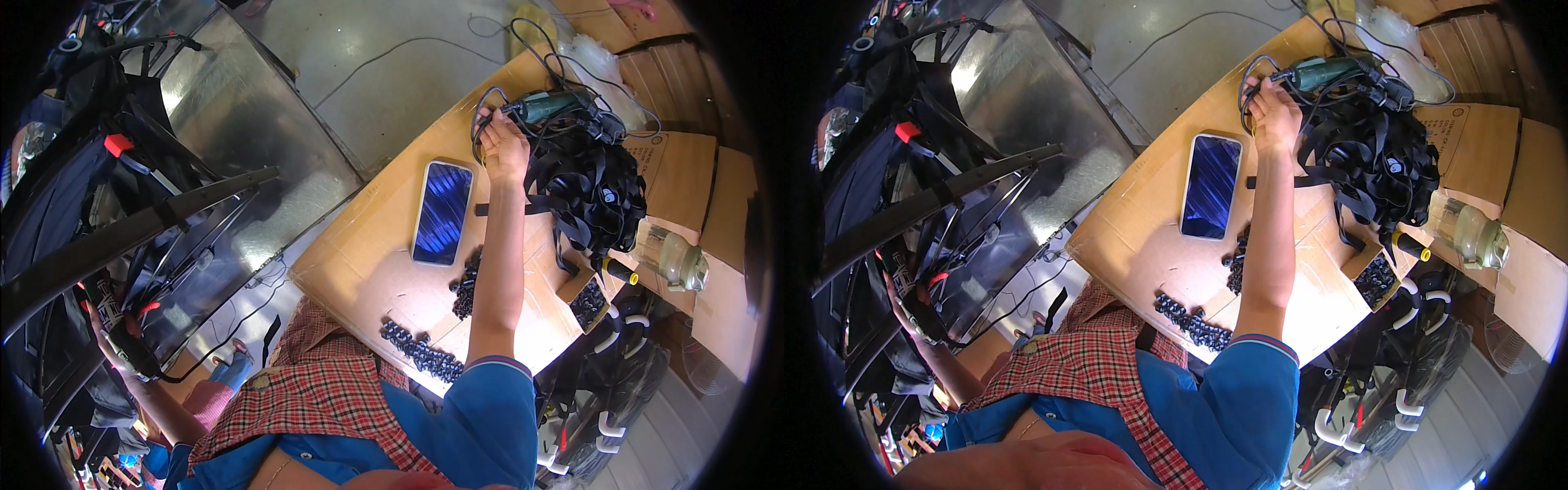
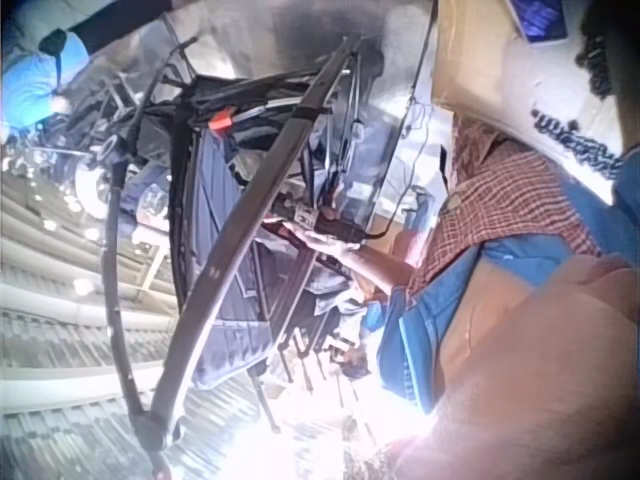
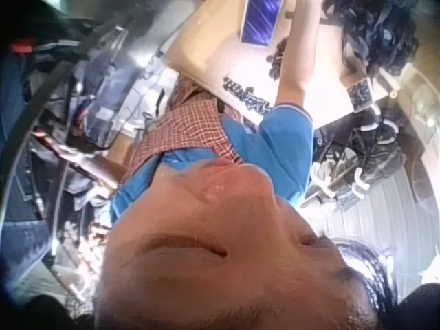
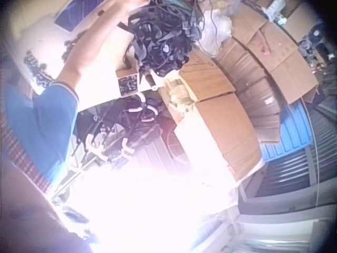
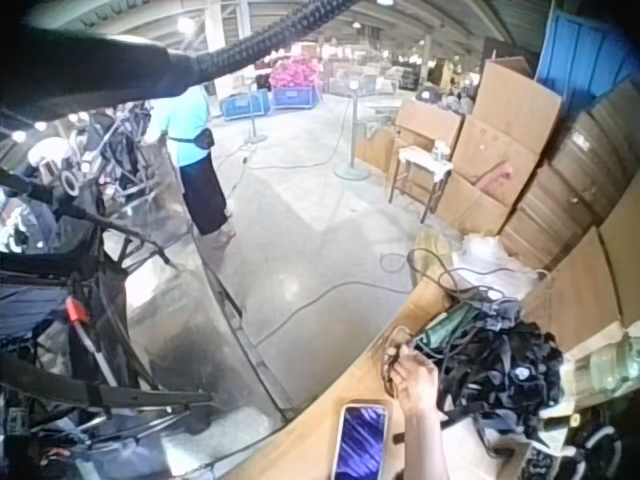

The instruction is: The person uses a cordless drill to fasten plastic fasteners into a stroller frame, repeatedly picking fasteners from a table and securing them at multiple attachment points on the stroller's fabric and frame.

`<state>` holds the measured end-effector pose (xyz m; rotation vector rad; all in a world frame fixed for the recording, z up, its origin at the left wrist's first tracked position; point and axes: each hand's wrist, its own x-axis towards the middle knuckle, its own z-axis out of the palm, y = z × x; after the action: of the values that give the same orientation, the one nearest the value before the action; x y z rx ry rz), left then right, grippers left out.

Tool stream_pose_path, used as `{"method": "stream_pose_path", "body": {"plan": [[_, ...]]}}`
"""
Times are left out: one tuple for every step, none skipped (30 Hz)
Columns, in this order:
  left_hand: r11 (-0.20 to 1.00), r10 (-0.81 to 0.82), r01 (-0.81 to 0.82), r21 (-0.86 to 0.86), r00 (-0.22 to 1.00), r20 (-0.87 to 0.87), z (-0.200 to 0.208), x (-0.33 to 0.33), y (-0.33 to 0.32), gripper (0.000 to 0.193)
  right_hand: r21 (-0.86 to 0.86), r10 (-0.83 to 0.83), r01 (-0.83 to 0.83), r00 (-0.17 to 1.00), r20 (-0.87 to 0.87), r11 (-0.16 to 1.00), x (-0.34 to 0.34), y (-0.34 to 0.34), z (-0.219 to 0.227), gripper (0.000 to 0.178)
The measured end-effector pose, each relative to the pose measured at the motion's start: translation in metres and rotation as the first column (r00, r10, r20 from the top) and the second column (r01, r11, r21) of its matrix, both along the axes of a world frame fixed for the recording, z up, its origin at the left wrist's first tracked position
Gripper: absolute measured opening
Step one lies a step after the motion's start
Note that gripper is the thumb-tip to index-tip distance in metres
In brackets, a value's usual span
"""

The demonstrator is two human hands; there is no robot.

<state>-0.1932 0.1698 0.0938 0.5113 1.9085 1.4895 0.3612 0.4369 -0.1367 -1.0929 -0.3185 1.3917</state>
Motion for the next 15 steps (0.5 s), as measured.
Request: {"method": "stream_pose_path", "body": {"plan": [[0.999,-0.037,0.036,0.002,0.999,0.022,-0.002,-0.010,-0.004,0.061,0.003,-0.002,0.002,1.000,-0.011,1.000,0.000,0.000,-0.001,0.008],[0.999,-0.047,0.047,0.010,0.998,0.031,-0.003,-0.014,-0.007,0.061,0.007,-0.005,0.005,1.000,-0.023,1.000,0.000,-0.001,-0.001,0.007],[0.998,-0.057,0.056,0.019,0.997,0.043,-0.003,-0.012,-0.005,0.061,0.012,-0.008,0.008,1.000,-0.030,1.000,0.001,-0.001,-0.002,0.007],[0.999,-0.041,0.040,0.033,0.998,0.044,-0.002,-0.006,-0.002,0.061,0.037,0.005,-0.003,0.999,-0.036,0.999,0.002,-0.001,-0.006,0.008],[0.999,-0.025,0.023,0.046,0.999,0.044,-0.001,-0.001,0.000,0.061,0.062,0.016,-0.014,0.999,-0.042,0.998,0.006,-0.002,-0.012,0.008],[0.997,-0.051,0.049,0.053,0.998,0.037,-0.002,-0.003,0.000,0.060,0.085,0.029,-0.025,0.998,-0.049,0.996,0.006,-0.002,-0.014,0.008],[0.995,-0.077,0.075,0.061,0.997,0.031,-0.002,-0.005,-0.002,0.060,0.085,0.027,-0.023,0.999,-0.040,0.996,0.007,-0.003,-0.015,0.010],[0.993,-0.104,0.102,0.068,0.994,0.024,-0.003,-0.008,-0.002,0.060,0.085,0.023,-0.021,0.999,-0.032,0.996,0.007,-0.004,-0.017,0.011],[0.993,-0.106,0.104,0.065,0.994,0.028,-0.002,-0.008,-0.002,0.059,0.085,0.023,-0.021,0.999,-0.024,0.996,0.004,-0.006,-0.013,0.012],[0.992,-0.108,0.106,0.061,0.994,0.032,-0.002,-0.009,-0.003,0.059,0.060,0.027,-0.026,0.999,-0.023,0.998,0.002,-0.007,-0.009,0.014],[0.992,-0.111,0.109,0.058,0.993,0.036,-0.001,-0.009,-0.003,0.059,0.036,0.031,-0.031,0.999,-0.022,0.999,0.000,-0.009,-0.004,0.015],[0.993,-0.105,0.102,0.066,0.993,0.044,-0.001,-0.008,-0.002,0.059,0.013,0.036,-0.036,0.999,-0.020,0.999,-0.004,-0.011,0.003,0.016],[0.993,-0.100,0.096,0.073,0.994,0.051,-0.001,-0.005,-0.002,0.059,0.000,0.052,-0.052,0.999,0.007,0.999,-0.006,-0.014,0.010,0.017],[0.993,-0.094,0.089,0.080,0.994,0.059,-0.002,-0.002,-0.001,0.058,-0.014,0.068,-0.067,0.997,0.034,0.998,-0.007,-0.018,0.016,0.017],[0.995,-0.047,0.048,0.085,0.999,-0.016,-0.003,0.004,0.001,0.057,-0.027,0.080,-0.079,0.995,0.062,0.997,-0.008,-0.020,0.019,0.018]]}}
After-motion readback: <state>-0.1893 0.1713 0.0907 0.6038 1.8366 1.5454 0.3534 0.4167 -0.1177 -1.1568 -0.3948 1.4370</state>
